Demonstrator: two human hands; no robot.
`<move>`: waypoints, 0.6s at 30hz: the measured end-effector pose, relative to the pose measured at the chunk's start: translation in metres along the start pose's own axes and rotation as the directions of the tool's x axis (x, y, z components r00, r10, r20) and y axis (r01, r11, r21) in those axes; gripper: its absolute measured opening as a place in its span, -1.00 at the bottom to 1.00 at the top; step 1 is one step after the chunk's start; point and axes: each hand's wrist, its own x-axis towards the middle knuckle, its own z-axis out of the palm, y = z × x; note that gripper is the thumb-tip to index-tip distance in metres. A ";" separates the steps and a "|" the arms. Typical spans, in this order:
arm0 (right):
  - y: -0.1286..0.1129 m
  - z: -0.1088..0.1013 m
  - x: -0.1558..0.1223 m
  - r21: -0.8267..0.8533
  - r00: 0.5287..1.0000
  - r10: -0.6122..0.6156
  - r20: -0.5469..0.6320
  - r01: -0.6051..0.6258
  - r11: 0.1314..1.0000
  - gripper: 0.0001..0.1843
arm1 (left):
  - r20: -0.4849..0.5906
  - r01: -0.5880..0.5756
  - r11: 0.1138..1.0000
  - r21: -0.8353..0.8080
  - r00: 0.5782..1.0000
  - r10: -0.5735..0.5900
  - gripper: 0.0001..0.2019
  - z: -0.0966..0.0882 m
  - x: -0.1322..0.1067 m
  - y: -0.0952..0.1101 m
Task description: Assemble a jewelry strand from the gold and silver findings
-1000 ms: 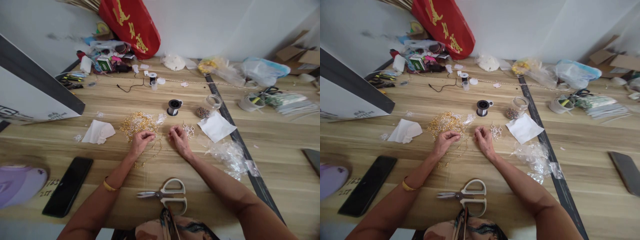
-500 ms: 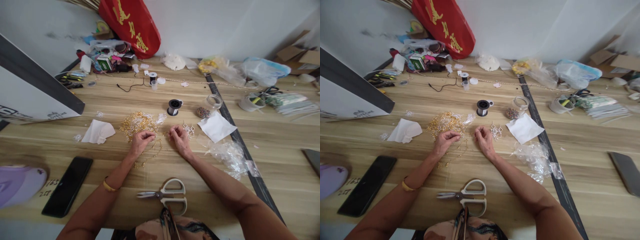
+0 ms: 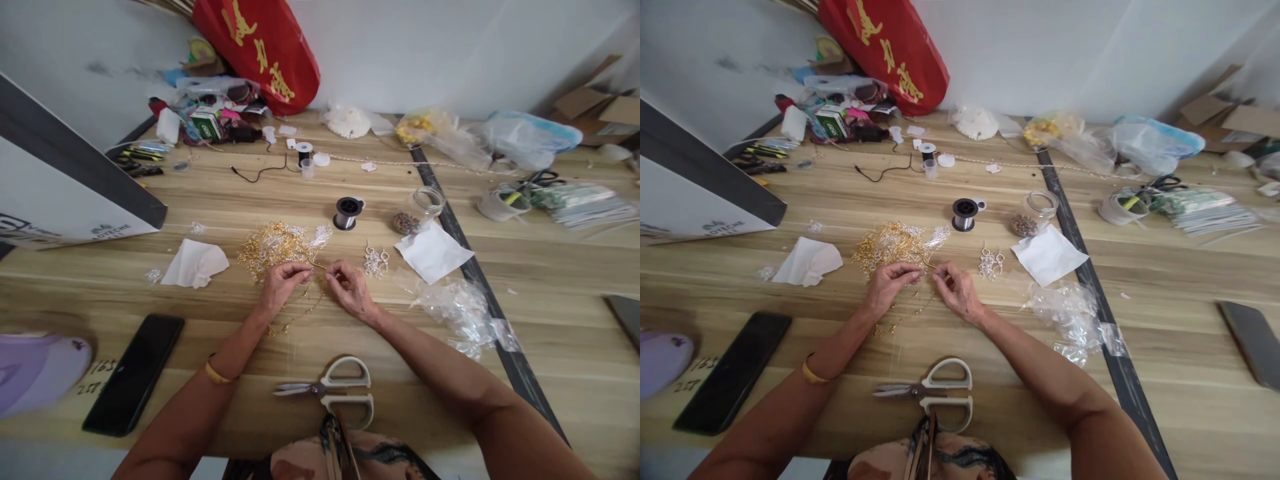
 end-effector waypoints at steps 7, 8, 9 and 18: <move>0.004 -0.003 0.005 0.201 0.981 0.131 -0.142 -0.101 0.974 -0.77 | -0.036 -0.013 1.000 0.015 0.999 0.014 -0.73 -0.001 0.000 0.002; 0.005 -0.003 0.006 0.227 0.976 0.153 -0.155 -0.116 0.967 -0.76 | -0.037 -0.015 1.000 0.018 0.999 0.016 -0.73 -0.001 0.000 0.003; 0.006 -0.004 0.007 0.248 0.970 0.177 -0.164 -0.133 0.960 -0.75 | -0.038 -0.017 1.000 0.021 0.999 0.017 -0.73 -0.001 -0.001 0.003; 0.006 -0.005 0.011 0.320 0.930 0.310 -0.200 -0.237 0.917 -0.70 | -0.035 -0.014 1.000 0.011 0.999 0.014 -0.73 -0.002 0.000 0.002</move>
